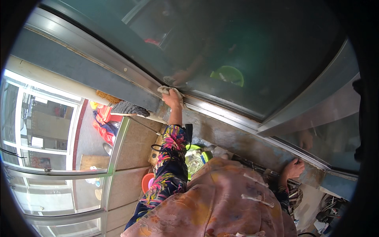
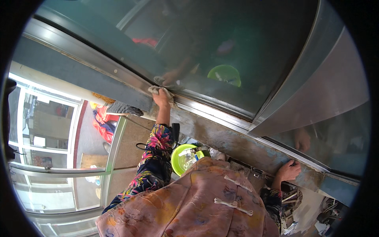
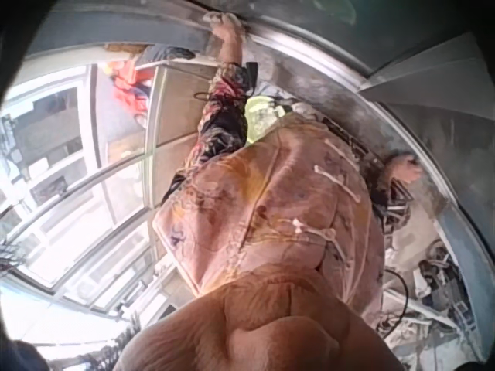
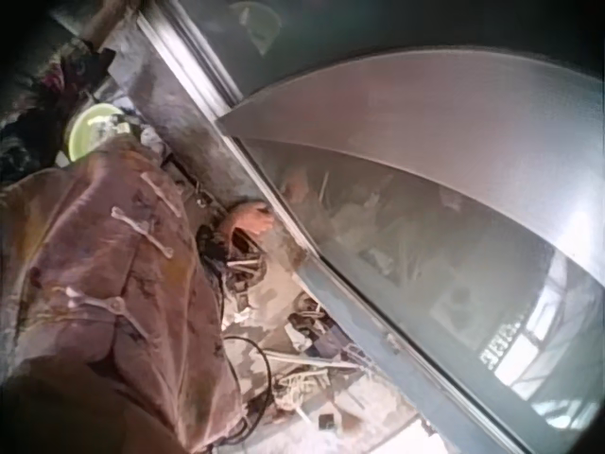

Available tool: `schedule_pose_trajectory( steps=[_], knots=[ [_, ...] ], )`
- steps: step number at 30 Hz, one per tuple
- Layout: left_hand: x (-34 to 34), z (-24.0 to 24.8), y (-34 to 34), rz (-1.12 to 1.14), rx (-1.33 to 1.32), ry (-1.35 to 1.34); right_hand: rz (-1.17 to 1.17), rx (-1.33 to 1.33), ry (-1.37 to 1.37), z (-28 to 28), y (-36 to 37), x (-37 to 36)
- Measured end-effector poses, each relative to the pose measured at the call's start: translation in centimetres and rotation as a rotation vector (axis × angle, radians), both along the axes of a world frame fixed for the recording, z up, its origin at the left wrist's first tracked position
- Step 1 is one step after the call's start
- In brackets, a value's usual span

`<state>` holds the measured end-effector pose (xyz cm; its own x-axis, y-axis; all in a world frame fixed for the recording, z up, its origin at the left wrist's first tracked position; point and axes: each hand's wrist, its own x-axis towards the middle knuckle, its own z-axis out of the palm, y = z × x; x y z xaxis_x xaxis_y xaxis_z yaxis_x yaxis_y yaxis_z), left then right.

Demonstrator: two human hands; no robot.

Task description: The person cleans the metal window frame and sill using a steel wool pad and a cloth. They scrub the frame with the pad, then wipe the area with the cloth, repeating the process along the length of the frame.

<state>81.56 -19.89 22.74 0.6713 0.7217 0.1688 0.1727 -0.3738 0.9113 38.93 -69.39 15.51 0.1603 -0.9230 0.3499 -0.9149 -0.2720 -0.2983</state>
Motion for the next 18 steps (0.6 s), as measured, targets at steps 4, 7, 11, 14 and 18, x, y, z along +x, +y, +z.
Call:
schedule_pose_trajectory(
  steps=[4, 7, 11, 14, 18],
  knots=[
    [-4.3, -0.8, -5.2, -0.174, 0.054, -0.089, -0.001, 0.042, 0.008, 0.3, -0.1, 0.2],
    [-9.4, -0.8, -11.1, -0.335, 0.042, -0.123, -0.02, 0.064, -0.001, 0.4, -0.1, 0.4],
    [-16.3, -0.3, -17.7, -0.617, -0.061, -0.11, -0.029, 0.05, 0.004, 0.4, 0.2, 0.5],
    [-17.1, -0.7, -19.0, -0.673, -0.315, -0.113, -0.02, 0.044, -0.003, 0.4, 0.1, 0.5],
    [-13.1, -1.9, -14.6, -0.504, -0.278, -0.042, 0.023, 0.027, -0.003, 0.3, -0.2, 0.2]
  ],
)
